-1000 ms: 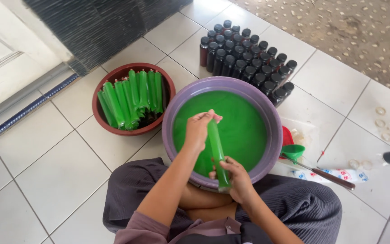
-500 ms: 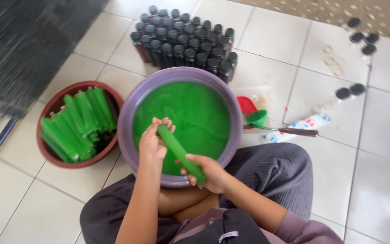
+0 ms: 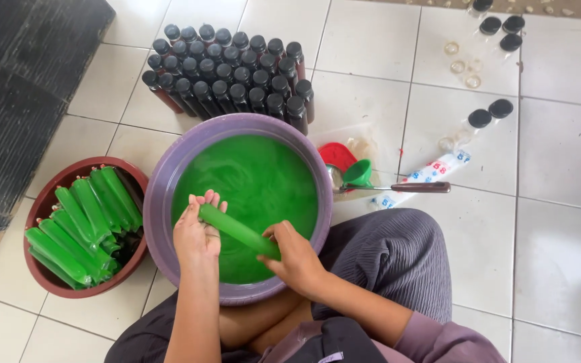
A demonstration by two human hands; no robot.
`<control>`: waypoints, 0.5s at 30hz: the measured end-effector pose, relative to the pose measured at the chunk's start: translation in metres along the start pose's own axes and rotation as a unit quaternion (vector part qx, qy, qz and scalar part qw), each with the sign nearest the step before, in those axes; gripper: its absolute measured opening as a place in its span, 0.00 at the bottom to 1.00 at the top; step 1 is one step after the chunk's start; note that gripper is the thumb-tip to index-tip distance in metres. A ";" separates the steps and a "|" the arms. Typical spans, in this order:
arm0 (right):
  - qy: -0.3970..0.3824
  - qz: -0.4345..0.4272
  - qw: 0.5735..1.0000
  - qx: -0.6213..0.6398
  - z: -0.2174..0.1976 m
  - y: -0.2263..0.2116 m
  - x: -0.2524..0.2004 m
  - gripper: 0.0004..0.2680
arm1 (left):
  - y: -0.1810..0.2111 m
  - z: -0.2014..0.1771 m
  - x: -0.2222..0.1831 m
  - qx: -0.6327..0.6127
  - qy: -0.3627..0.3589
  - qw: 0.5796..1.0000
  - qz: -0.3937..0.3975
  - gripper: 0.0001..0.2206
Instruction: Filling plastic tubes with green liquid using a funnel and ladle and tying them to seal
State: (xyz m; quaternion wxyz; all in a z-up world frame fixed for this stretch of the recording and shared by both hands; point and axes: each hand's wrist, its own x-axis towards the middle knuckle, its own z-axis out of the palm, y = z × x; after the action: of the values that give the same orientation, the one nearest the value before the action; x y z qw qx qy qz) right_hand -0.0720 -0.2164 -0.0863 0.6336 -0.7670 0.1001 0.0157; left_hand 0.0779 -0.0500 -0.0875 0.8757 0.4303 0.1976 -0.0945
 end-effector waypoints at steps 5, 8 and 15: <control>-0.216 0.273 0.771 0.533 -0.028 0.004 0.017 0.14 | 0.013 0.025 -0.018 -0.017 -0.021 1.000 -0.007 0.11; -0.246 0.182 0.916 0.260 -0.069 -0.005 0.050 0.13 | 0.022 0.037 -0.035 0.006 -0.021 1.000 -0.010 0.11; 0.138 0.186 0.893 -0.385 -0.211 0.081 0.195 0.09 | 0.065 0.076 -0.106 0.389 0.032 0.884 0.258 0.08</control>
State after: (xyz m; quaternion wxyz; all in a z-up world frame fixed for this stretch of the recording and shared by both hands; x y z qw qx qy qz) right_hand 0.0836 -0.4622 -0.1527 0.2541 -0.9127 0.3133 0.0650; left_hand 0.0244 -0.0704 0.0460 0.6242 0.7752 0.0553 0.0795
